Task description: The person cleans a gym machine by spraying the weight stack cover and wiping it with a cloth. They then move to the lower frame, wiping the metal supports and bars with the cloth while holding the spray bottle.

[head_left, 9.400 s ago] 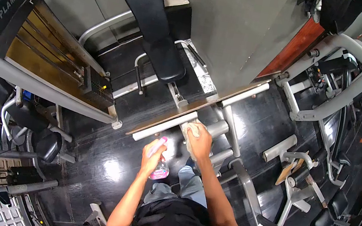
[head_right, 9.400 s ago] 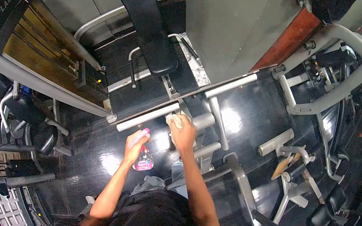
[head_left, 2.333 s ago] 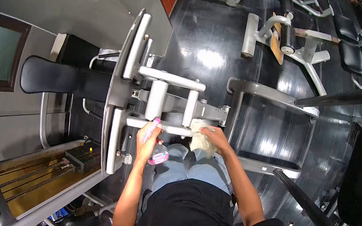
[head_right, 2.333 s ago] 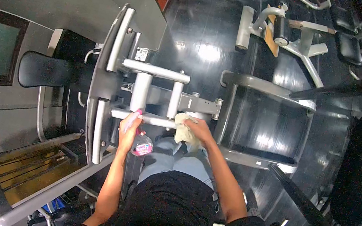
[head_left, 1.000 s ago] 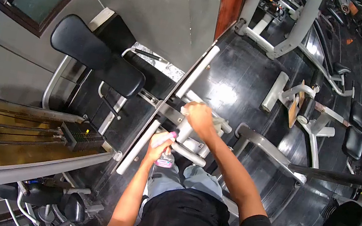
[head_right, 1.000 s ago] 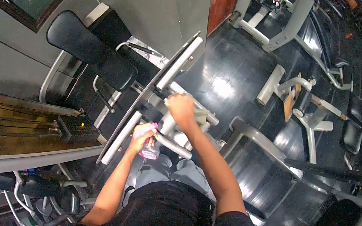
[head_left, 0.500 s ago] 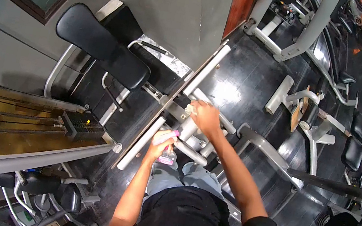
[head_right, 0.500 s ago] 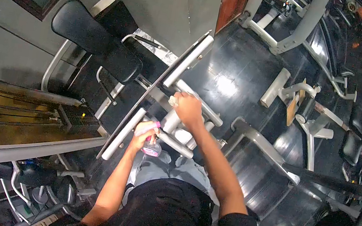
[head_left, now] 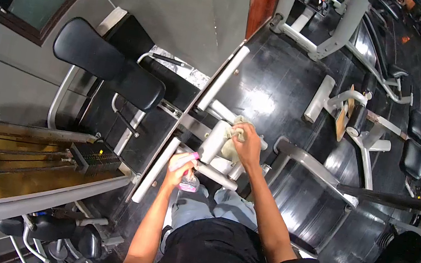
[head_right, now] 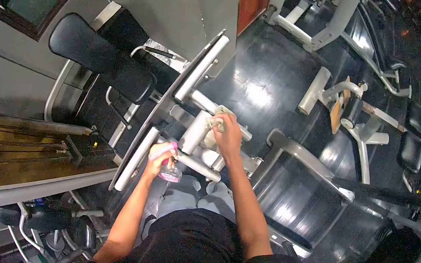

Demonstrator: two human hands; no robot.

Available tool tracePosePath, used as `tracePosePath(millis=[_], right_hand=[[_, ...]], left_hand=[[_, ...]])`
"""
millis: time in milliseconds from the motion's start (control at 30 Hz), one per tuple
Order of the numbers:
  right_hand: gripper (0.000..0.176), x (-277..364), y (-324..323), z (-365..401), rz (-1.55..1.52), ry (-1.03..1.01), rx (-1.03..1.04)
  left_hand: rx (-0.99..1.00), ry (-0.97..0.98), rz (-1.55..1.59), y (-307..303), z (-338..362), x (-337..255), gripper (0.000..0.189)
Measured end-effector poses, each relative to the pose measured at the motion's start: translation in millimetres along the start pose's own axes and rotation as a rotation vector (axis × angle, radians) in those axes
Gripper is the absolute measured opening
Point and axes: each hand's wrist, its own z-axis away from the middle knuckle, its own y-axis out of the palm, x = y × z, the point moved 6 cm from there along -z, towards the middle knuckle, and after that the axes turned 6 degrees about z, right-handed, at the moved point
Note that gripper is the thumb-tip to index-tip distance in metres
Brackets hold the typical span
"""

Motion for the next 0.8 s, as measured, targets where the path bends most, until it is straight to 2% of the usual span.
tracePosePath(millis=[100, 167, 333, 400, 433, 500, 533, 567, 633, 667, 767, 800], right_hand=[[0.026, 4.6, 8.7, 11.9, -0.069, 0.036, -0.007], [0.03, 8.4, 20.1, 39.2, -0.061, 0.233, -0.05], [0.03, 36.9, 39.2, 94.1, -0.151, 0.237, -0.016], [0.025, 35.6, 42.6, 93.4, -0.126, 0.157, 0.134], [0.025, 30.9, 39.1, 92.0, -0.127, 0.161, 0.13], [0.019, 9.9, 36.2, 87.9, -0.519, 0.371, 0.108], [0.026, -6.1, 36.0, 90.5, -0.602, 0.601, 0.03], [0.026, -8.1, 38.7, 87.1, -0.603, 0.604, 0.03], [0.038, -17.4, 41.8, 84.8, -0.642, 0.717, -0.128], [0.048, -15.3, 45.7, 80.2, -0.43, 0.617, -0.079], [0.05, -18.3, 83.9, 84.2, -0.399, 0.703, -0.096], [0.047, -21.1, 89.3, 82.3, -0.368, 0.669, -0.173]], left_hand=[[-0.033, -0.021, -0.011, 2.3, 0.4, -4.1, 0.017], [-0.04, -0.02, 0.004, 5.8, 2.5, -6.4, 0.017], [-0.041, -0.03, -0.038, 2.7, 1.1, -5.7, 0.022], [-0.029, -0.026, -0.065, 2.6, 1.3, -3.1, 0.026], [-0.029, -0.035, -0.05, 1.7, 1.7, -1.8, 0.026], [-0.027, -0.043, -0.037, 2.4, 0.8, -3.4, 0.025], [-0.033, -0.047, -0.041, 2.8, 0.9, -3.6, 0.025], [-0.039, -0.052, -0.045, 3.2, 1.2, -3.2, 0.024], [-0.042, -0.047, -0.087, 2.7, 0.1, -4.3, 0.023], [-0.046, -0.039, -0.128, 2.4, -0.3, -4.3, 0.022], [-0.152, -0.1, -0.098, 11.9, -1.8, -13.2, 0.022], [-0.168, -0.124, -0.095, 14.1, -1.7, -15.2, 0.021]])
